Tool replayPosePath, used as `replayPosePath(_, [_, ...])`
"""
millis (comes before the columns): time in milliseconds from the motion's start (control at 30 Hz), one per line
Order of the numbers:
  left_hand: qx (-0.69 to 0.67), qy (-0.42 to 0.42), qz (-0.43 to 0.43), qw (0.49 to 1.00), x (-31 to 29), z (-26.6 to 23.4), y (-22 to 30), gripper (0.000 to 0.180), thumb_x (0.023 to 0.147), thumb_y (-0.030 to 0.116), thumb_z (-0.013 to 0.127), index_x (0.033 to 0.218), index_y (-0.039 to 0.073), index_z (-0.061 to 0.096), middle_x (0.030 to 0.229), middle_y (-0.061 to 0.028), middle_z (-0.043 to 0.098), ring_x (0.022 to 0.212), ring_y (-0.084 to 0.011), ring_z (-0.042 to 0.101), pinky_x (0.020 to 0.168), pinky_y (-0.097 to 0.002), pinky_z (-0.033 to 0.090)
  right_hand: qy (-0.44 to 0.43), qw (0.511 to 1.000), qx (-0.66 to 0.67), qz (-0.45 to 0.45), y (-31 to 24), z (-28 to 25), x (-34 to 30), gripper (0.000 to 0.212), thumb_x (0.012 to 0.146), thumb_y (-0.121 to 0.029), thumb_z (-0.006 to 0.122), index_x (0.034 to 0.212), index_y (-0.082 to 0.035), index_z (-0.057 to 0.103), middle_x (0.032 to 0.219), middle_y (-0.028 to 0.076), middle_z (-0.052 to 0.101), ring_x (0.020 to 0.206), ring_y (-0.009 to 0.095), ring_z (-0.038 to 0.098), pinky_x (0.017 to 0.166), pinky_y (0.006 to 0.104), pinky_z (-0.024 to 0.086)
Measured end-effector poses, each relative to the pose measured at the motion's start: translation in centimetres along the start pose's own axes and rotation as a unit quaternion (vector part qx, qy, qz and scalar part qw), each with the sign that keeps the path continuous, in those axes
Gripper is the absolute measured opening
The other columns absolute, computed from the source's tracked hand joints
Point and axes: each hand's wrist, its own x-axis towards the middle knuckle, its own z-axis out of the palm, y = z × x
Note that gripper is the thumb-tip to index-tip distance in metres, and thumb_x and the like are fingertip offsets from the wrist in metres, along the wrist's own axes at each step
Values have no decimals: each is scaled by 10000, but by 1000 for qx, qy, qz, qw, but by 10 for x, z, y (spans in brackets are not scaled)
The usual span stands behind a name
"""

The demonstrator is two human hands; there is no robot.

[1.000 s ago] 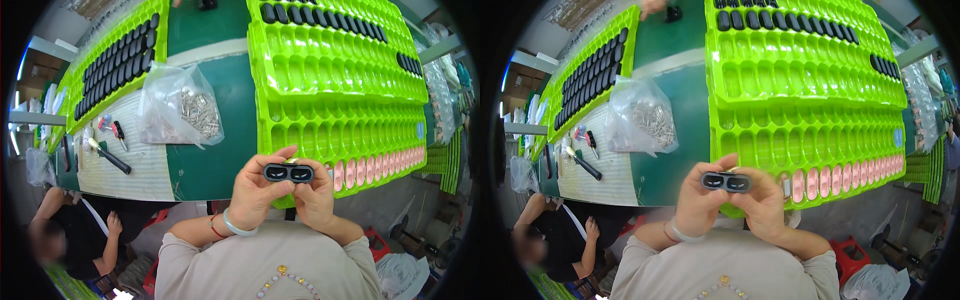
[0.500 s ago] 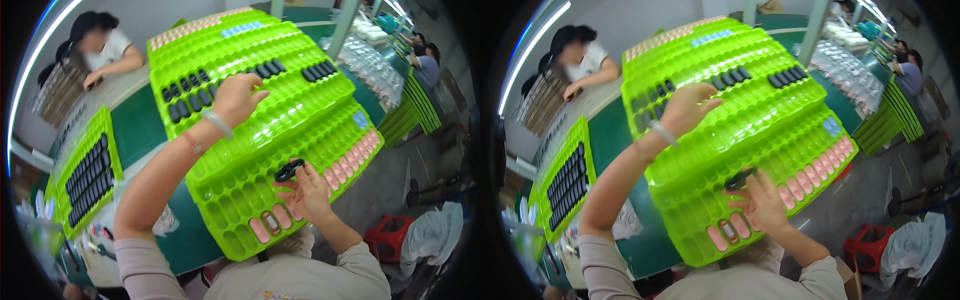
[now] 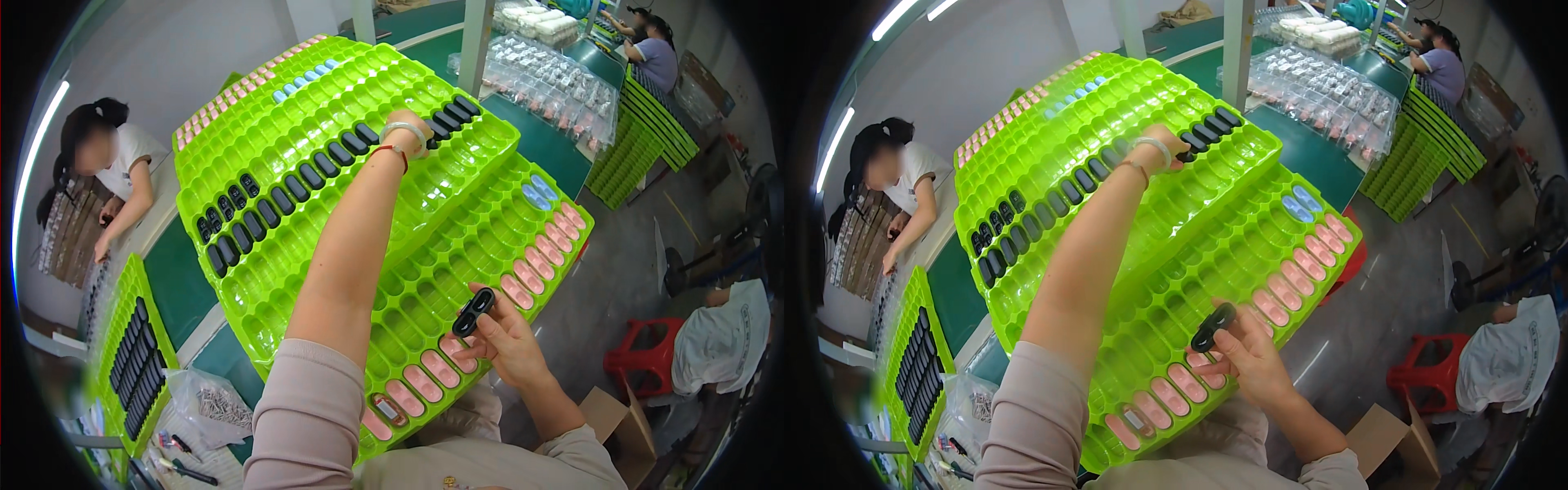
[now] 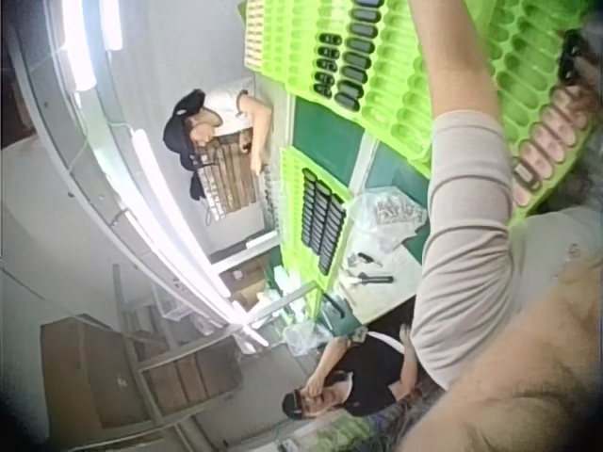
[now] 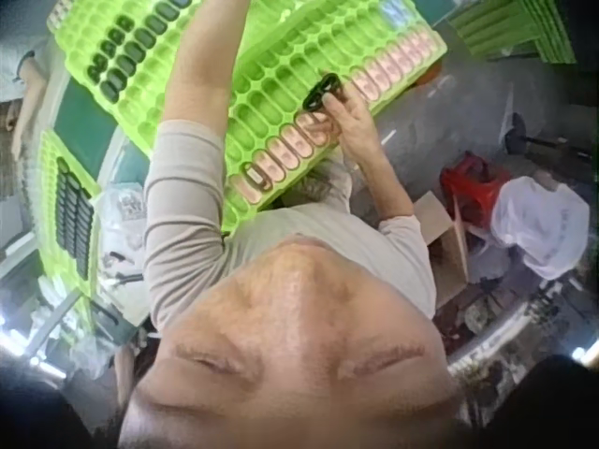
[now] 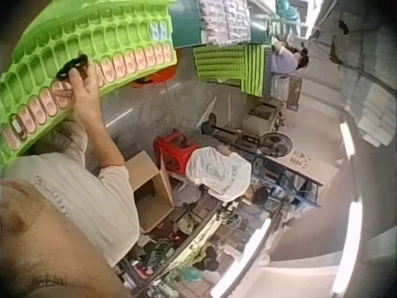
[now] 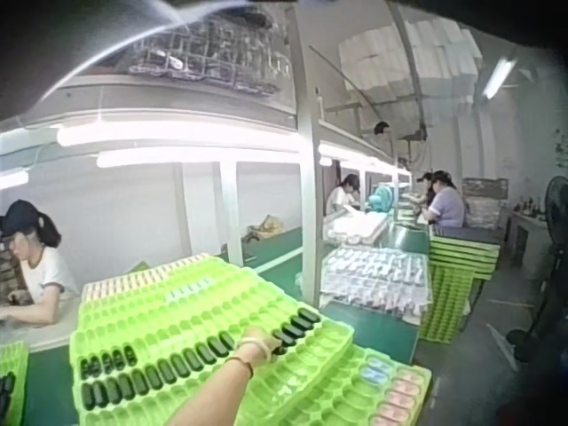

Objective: The person assembles small black electronic earbuds by hand. They repeatedly pick up earbud cases and components from a green tray, insert small parts into the cases, and place the finished units back into the tray.

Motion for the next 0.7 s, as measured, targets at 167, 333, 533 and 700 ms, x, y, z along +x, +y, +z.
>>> replayPosePath(167, [-179,62,-59,980,-19,-15,0,210,685,89,692,804,-59,600,745,-142,640,597,-203,643,491,-278,528,-25,1000,14,2,1,5,6,404,906,-158,505,1254,4,380,975,66,563,853,150,609,642,308,576])
replayPosePath(333, [-458,-28,-32,888,-103,-71,6,275,680,125,686,873,-37,574,849,-171,627,738,-228,643,653,-300,556,-49,998,0,-40,-5,5,8,334,894,-178,535,1163,13,485,943,78,603,799,143,615,688,286,552])
replayPosePath(533, [-545,-214,-3,811,-306,-102,-61,270,858,138,529,1100,20,512,979,-78,599,871,-194,607,794,-365,507,-71,997,-39,-2,-2,29,-1,238,862,-50,525,1088,26,523,942,87,616,775,149,611,668,261,518])
replayPosePath(700, [-604,-88,-121,783,-462,-97,-120,379,867,94,502,1229,1,446,1089,-125,577,967,-189,591,827,-376,497,-231,954,-103,159,27,91,-2,243,817,-15,566,1056,21,542,808,83,653,549,109,592,456,174,395])
